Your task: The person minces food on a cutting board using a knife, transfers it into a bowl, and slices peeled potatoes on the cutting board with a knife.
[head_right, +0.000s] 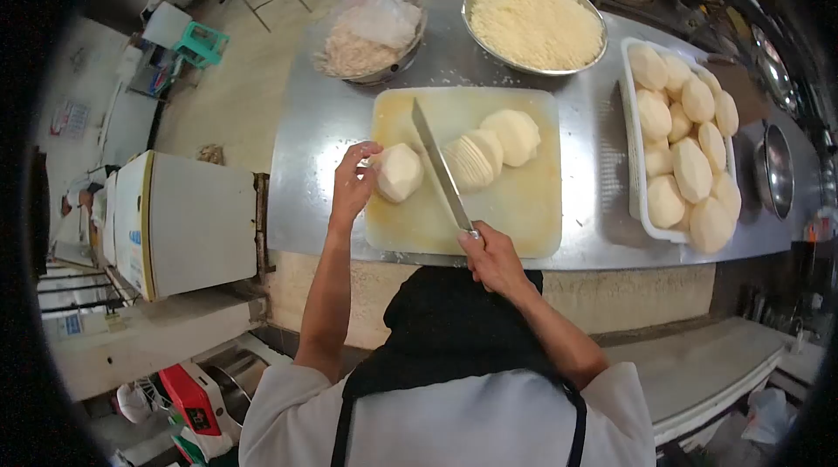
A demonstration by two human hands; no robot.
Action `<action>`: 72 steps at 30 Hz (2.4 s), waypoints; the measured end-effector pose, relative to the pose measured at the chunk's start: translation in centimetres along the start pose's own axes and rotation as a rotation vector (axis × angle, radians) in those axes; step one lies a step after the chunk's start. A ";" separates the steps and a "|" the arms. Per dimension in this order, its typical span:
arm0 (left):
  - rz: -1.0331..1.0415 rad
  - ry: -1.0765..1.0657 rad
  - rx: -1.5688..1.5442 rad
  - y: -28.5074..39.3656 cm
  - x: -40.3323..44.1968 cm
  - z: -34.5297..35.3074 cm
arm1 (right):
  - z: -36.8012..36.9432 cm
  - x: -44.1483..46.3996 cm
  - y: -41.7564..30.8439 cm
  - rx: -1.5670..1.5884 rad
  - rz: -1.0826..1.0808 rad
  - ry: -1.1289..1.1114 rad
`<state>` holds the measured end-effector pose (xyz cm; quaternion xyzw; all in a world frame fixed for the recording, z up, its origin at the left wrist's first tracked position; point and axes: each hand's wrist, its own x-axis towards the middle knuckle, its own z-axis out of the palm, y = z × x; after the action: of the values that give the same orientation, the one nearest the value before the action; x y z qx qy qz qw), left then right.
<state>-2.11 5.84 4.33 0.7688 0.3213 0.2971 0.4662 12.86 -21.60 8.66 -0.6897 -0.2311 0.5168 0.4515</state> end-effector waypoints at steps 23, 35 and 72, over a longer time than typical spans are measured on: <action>0.235 0.067 0.487 2.4 -1.9 7.6 | -3.3 -1.6 -4.7 -0.201 0.164 -0.071; 0.199 -0.047 0.547 3.2 -0.6 7.5 | -3.1 -2.8 -7.0 -0.228 0.163 -0.077; 0.254 -0.008 0.406 2.8 -0.2 7.6 | 0.2 4.8 -5.9 -0.169 0.036 -0.037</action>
<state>4.12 0.76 3.89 0.8823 0.2732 0.2796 0.2620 15.25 -14.84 11.31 -0.7198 -0.2699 0.5159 0.3781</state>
